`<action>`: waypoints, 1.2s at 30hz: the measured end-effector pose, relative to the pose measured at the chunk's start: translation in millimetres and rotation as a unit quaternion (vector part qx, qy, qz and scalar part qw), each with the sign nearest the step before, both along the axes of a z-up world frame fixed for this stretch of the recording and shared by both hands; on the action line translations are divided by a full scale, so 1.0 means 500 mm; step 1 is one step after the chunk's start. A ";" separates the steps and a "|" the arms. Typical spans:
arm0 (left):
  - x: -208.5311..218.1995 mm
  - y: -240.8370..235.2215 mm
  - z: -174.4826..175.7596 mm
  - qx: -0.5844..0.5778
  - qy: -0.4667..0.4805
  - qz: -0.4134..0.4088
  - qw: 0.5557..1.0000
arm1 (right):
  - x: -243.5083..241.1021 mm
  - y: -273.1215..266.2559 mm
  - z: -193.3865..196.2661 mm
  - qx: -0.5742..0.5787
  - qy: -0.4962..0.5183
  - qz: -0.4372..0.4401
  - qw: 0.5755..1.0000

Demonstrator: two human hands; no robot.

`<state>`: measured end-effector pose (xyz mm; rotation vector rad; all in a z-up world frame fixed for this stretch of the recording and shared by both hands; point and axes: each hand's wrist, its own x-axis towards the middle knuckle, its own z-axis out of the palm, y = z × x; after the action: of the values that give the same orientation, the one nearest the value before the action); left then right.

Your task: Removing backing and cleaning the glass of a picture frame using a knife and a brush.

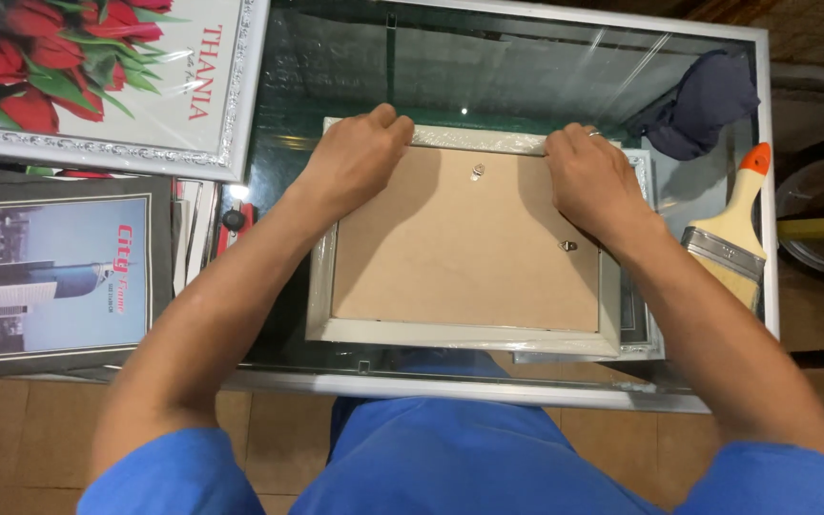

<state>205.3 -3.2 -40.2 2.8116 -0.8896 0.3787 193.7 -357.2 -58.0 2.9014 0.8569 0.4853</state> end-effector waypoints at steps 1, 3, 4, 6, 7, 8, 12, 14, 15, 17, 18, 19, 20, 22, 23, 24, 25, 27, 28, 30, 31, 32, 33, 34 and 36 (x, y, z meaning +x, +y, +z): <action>0.002 -0.004 -0.005 0.000 0.001 0.000 1.000 | -0.001 0.003 0.002 0.000 0.001 0.000 1.000; 0.006 -0.012 -0.017 0.025 -0.056 -0.026 0.998 | -0.004 0.011 0.005 -0.069 -0.092 0.017 0.993; 0.007 -0.017 -0.022 0.025 -0.054 -0.025 0.998 | -0.003 0.014 0.008 -0.069 -0.090 0.018 0.993; 0.014 -0.029 -0.030 0.110 -0.101 -0.014 0.989 | 0.000 0.019 0.016 -0.094 -0.092 0.030 0.991; 0.035 -0.035 0.005 0.111 -0.100 -0.014 0.989 | 0.009 0.045 0.076 -0.092 -0.091 0.031 0.991; 0.056 -0.041 0.038 0.147 0.060 -0.014 0.987 | 0.018 0.069 0.135 -0.048 0.159 -0.090 0.982; 0.117 -0.056 0.074 0.139 0.257 -0.013 0.956 | 0.051 0.075 0.195 0.018 0.390 -0.133 0.911; 0.091 -0.054 0.097 0.113 0.264 0.014 0.958 | 0.034 0.057 0.174 0.058 0.359 -0.132 0.922; 0.072 -0.050 0.105 0.085 0.279 0.043 0.955 | 0.023 0.052 0.160 0.096 0.335 -0.130 0.928; 0.034 -0.008 0.050 0.055 0.275 0.097 0.955 | -0.017 0.008 0.101 0.053 0.311 -0.192 0.929; 0.022 0.012 0.025 0.024 0.266 0.149 0.952 | -0.031 -0.015 0.073 0.012 0.282 -0.254 0.925; -0.022 0.023 0.042 0.024 0.267 0.146 0.952 | -0.072 -0.018 0.075 0.011 0.282 -0.258 0.924; -0.066 0.035 0.058 0.027 0.266 0.178 0.947 | -0.112 -0.020 0.075 0.024 0.271 -0.286 0.919; -0.146 0.053 0.066 0.032 0.270 0.212 0.939 | -0.176 -0.020 0.068 0.035 0.265 -0.313 0.912; -0.173 0.058 0.063 0.018 0.256 0.216 0.942 | -0.194 -0.018 0.064 0.059 0.252 -0.321 0.911; -0.201 0.063 0.060 0.003 0.241 0.220 0.945 | -0.212 -0.017 0.061 0.082 0.238 -0.330 0.910; -0.212 0.056 0.072 0.004 0.241 0.217 0.946 | -0.220 -0.008 0.068 0.083 0.238 -0.333 0.909; -0.233 0.047 0.098 -0.010 0.257 0.250 0.934 | -0.232 0.013 0.085 0.085 0.209 -0.340 0.913; -0.240 0.043 0.108 -0.011 0.255 0.250 0.934 | -0.241 0.024 0.096 0.086 0.207 -0.340 0.913; -0.249 0.036 0.127 -0.063 0.302 0.288 0.907 | -0.254 0.044 0.117 0.094 0.237 -0.362 0.897; -0.247 0.035 0.129 -0.063 0.302 0.288 0.907 | -0.255 0.041 0.116 0.093 0.237 -0.362 0.897; -0.244 0.034 0.131 -0.055 0.316 0.299 0.898 | -0.256 0.038 0.115 0.088 0.246 -0.374 0.890; -0.241 0.034 0.134 -0.046 0.330 0.311 0.890 | -0.256 0.037 0.113 0.083 0.254 -0.384 0.884; -0.233 0.044 0.127 -0.046 0.330 0.312 0.890 | -0.251 0.039 0.118 0.083 0.254 -0.384 0.884; -0.216 0.060 0.113 -0.035 0.366 0.331 0.869 | -0.243 0.039 0.128 0.054 0.281 -0.402 0.870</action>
<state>97.3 27.0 16.1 2.7257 0.2487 -0.5577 72.0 -337.7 6.0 3.1505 -0.4328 -0.4125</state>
